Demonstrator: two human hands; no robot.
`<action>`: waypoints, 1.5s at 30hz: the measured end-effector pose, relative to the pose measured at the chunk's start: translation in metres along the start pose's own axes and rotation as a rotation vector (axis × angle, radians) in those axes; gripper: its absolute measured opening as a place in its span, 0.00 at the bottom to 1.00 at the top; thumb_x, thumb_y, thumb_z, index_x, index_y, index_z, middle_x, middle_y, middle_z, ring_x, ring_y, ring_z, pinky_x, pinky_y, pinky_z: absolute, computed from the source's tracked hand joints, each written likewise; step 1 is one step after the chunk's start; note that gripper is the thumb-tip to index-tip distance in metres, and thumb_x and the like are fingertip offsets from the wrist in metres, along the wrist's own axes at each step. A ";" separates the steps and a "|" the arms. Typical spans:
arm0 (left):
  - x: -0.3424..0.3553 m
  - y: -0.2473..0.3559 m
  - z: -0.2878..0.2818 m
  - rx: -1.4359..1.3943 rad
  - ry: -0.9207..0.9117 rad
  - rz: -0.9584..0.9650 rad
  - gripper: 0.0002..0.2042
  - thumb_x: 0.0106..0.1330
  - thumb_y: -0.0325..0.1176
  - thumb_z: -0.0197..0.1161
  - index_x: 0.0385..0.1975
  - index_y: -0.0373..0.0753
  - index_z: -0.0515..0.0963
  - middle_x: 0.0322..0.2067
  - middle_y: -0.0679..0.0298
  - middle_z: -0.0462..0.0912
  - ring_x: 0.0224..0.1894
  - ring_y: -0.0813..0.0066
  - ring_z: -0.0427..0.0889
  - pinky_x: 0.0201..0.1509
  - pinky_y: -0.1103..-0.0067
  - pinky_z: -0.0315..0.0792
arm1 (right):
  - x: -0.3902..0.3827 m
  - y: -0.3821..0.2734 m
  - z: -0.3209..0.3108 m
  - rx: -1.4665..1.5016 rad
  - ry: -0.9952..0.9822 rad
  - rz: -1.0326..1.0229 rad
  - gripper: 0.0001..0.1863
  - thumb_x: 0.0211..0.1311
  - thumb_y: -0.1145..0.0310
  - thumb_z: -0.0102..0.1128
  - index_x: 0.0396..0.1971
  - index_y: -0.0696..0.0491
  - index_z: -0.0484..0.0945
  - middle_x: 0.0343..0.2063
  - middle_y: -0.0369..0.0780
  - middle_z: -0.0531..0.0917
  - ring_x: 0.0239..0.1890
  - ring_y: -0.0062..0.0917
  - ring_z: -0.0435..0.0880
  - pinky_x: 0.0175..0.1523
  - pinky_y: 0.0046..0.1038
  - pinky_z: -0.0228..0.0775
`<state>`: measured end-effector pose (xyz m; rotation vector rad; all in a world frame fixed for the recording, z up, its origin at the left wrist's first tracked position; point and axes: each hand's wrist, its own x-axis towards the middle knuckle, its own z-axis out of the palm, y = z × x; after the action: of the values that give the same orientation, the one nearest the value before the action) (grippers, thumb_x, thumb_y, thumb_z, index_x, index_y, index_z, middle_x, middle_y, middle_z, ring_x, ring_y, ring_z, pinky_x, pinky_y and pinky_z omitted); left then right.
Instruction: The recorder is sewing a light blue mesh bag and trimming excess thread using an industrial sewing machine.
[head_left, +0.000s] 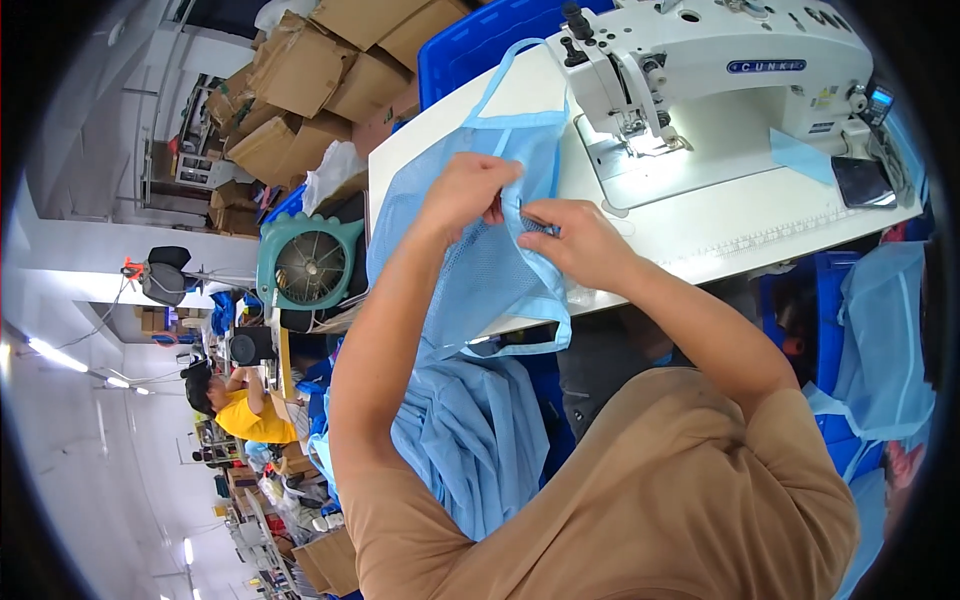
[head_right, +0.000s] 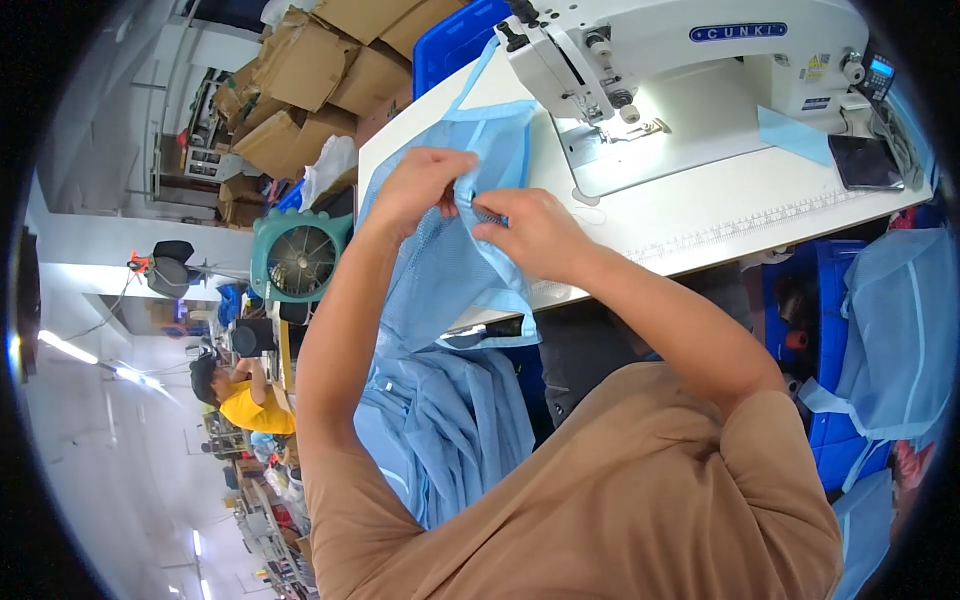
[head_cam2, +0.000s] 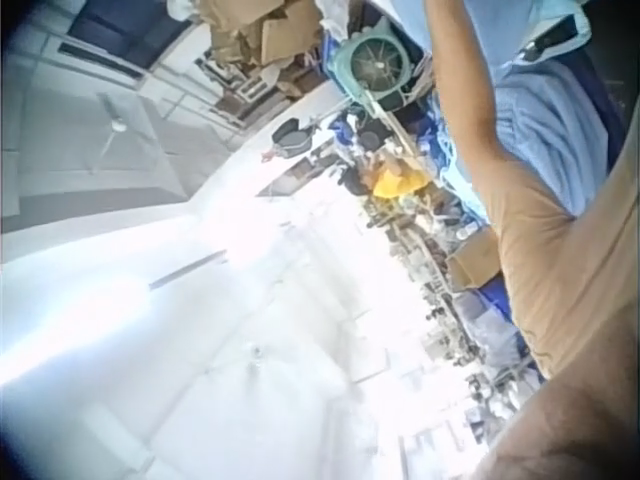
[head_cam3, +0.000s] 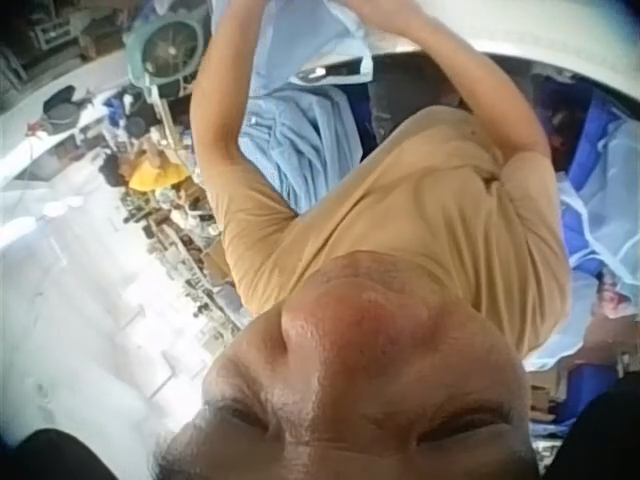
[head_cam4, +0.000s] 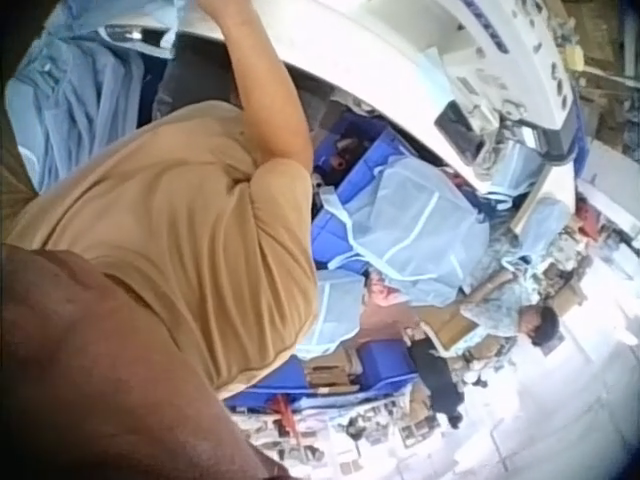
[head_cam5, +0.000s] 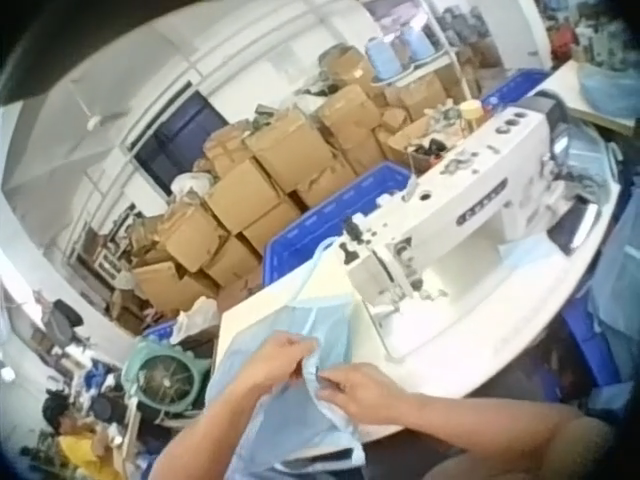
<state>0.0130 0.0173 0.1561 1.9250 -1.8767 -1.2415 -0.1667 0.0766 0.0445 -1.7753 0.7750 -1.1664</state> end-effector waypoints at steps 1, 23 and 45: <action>-0.001 -0.004 0.002 -0.165 0.137 0.081 0.19 0.74 0.43 0.63 0.30 0.31 0.84 0.25 0.59 0.85 0.24 0.72 0.84 0.31 0.77 0.79 | 0.000 0.004 -0.003 0.088 0.054 0.074 0.14 0.66 0.67 0.68 0.47 0.59 0.83 0.37 0.43 0.87 0.37 0.28 0.83 0.46 0.32 0.75; -0.027 -0.100 0.134 -0.938 0.654 0.378 0.10 0.79 0.33 0.62 0.40 0.30 0.82 0.35 0.56 0.88 0.35 0.66 0.90 0.39 0.74 0.82 | 0.001 0.027 -0.051 0.029 -0.145 0.336 0.12 0.67 0.69 0.67 0.47 0.56 0.89 0.39 0.40 0.88 0.44 0.28 0.84 0.54 0.30 0.74; -0.095 -0.113 0.119 -0.966 0.462 0.065 0.15 0.71 0.26 0.63 0.55 0.28 0.84 0.43 0.66 0.88 0.44 0.83 0.82 0.52 0.83 0.74 | -0.016 0.010 0.012 -0.034 -0.042 0.067 0.12 0.68 0.71 0.68 0.48 0.58 0.86 0.48 0.45 0.88 0.42 0.29 0.87 0.48 0.28 0.78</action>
<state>0.0328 0.1722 0.0478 1.4040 -0.8375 -1.2052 -0.1617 0.0895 0.0267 -1.7828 0.8275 -1.0749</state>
